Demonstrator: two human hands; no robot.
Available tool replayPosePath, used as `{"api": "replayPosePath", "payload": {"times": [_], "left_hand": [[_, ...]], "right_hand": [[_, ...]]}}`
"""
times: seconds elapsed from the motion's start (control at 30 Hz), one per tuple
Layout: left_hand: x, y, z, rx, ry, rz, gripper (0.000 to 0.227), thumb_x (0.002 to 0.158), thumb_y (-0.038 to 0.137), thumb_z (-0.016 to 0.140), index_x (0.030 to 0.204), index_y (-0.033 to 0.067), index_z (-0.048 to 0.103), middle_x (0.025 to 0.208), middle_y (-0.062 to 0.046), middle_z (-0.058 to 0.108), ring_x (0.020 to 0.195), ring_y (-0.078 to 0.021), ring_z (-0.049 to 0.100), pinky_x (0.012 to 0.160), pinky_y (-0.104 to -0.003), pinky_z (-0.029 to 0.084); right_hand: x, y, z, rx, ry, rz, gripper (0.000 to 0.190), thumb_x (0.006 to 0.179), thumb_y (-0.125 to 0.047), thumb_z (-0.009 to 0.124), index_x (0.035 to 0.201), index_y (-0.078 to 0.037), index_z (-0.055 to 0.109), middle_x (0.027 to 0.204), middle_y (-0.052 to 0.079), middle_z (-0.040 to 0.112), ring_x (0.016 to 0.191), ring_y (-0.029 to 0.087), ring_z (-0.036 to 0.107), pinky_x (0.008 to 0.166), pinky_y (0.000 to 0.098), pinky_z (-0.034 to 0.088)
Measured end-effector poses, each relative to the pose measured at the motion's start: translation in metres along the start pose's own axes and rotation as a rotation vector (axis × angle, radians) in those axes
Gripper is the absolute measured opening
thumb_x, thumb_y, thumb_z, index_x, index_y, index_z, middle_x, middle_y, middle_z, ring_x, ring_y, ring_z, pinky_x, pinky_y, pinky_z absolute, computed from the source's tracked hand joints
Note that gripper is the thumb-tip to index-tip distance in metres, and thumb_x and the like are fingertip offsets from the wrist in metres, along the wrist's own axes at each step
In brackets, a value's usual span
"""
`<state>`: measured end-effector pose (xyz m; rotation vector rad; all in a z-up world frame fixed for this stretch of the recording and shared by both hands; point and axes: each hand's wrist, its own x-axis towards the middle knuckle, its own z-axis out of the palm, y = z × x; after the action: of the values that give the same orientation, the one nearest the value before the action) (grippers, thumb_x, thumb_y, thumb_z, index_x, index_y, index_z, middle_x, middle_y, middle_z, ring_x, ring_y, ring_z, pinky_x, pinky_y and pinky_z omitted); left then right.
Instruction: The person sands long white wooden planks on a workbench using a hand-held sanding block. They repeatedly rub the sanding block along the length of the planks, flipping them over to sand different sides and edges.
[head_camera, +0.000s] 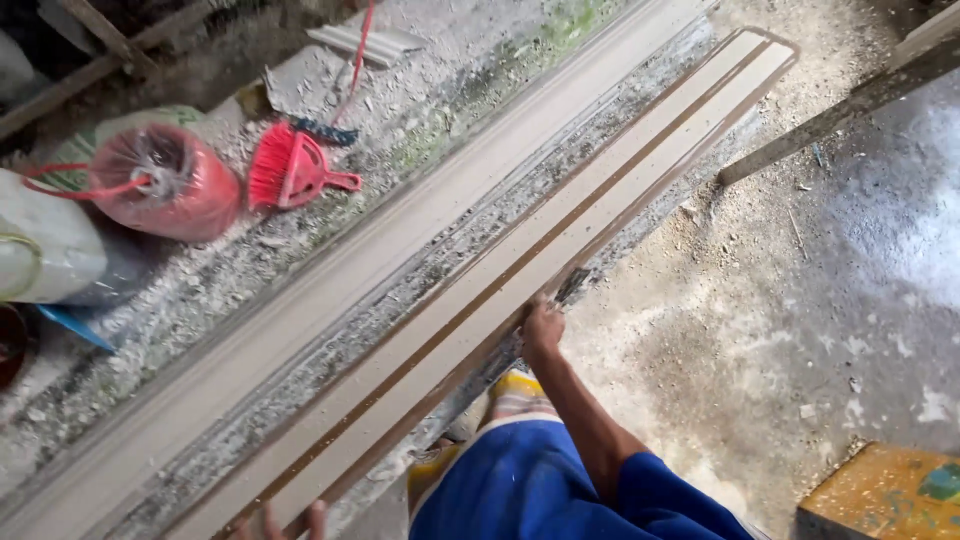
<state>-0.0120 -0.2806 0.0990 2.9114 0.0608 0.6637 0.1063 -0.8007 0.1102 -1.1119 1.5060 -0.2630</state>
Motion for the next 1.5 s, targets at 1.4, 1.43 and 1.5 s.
{"api": "replayPosePath", "payload": {"times": [1.4, 1.43, 1.5], "left_hand": [[-0.148, -0.082, -0.045, 0.316, -0.559, 0.412, 0.054, 0.086, 0.029, 0.06, 0.138, 0.0152, 0.059, 0.128, -0.005, 0.07, 0.111, -0.0251, 0.069, 0.099, -0.035, 0.056], [-0.129, -0.067, -0.042, 0.173, -0.573, 0.489, 0.047, 0.096, 0.022, 0.053, 0.139, 0.0035, 0.058, 0.128, -0.015, 0.069, 0.114, -0.0315, 0.068, 0.098, -0.039, 0.056], [-0.124, -0.048, -0.039, 0.199, -0.545, 0.466, 0.053, 0.091, 0.019, 0.054, 0.141, 0.0033, 0.057, 0.127, -0.017, 0.069, 0.111, -0.0325, 0.069, 0.095, -0.041, 0.056]], "right_hand": [[0.002, 0.009, -0.105, -0.365, -0.114, -0.253, 0.018, 0.089, -0.029, 0.059, 0.089, -0.011, 0.064, 0.077, 0.012, 0.057, 0.061, 0.027, 0.058, 0.041, 0.044, 0.051], [0.031, 0.004, -0.096, -0.655, -0.097, -0.393, 0.028, 0.094, -0.025, 0.046, 0.103, -0.015, 0.071, 0.096, 0.018, 0.063, 0.084, 0.031, 0.064, 0.055, 0.0511, 0.061], [0.079, 0.017, -0.124, -1.07, -0.123, -0.613, 0.044, 0.07, -0.029, 0.074, 0.111, -0.014, 0.069, 0.098, 0.016, 0.069, 0.085, 0.034, 0.067, 0.062, 0.051, 0.058]]}}
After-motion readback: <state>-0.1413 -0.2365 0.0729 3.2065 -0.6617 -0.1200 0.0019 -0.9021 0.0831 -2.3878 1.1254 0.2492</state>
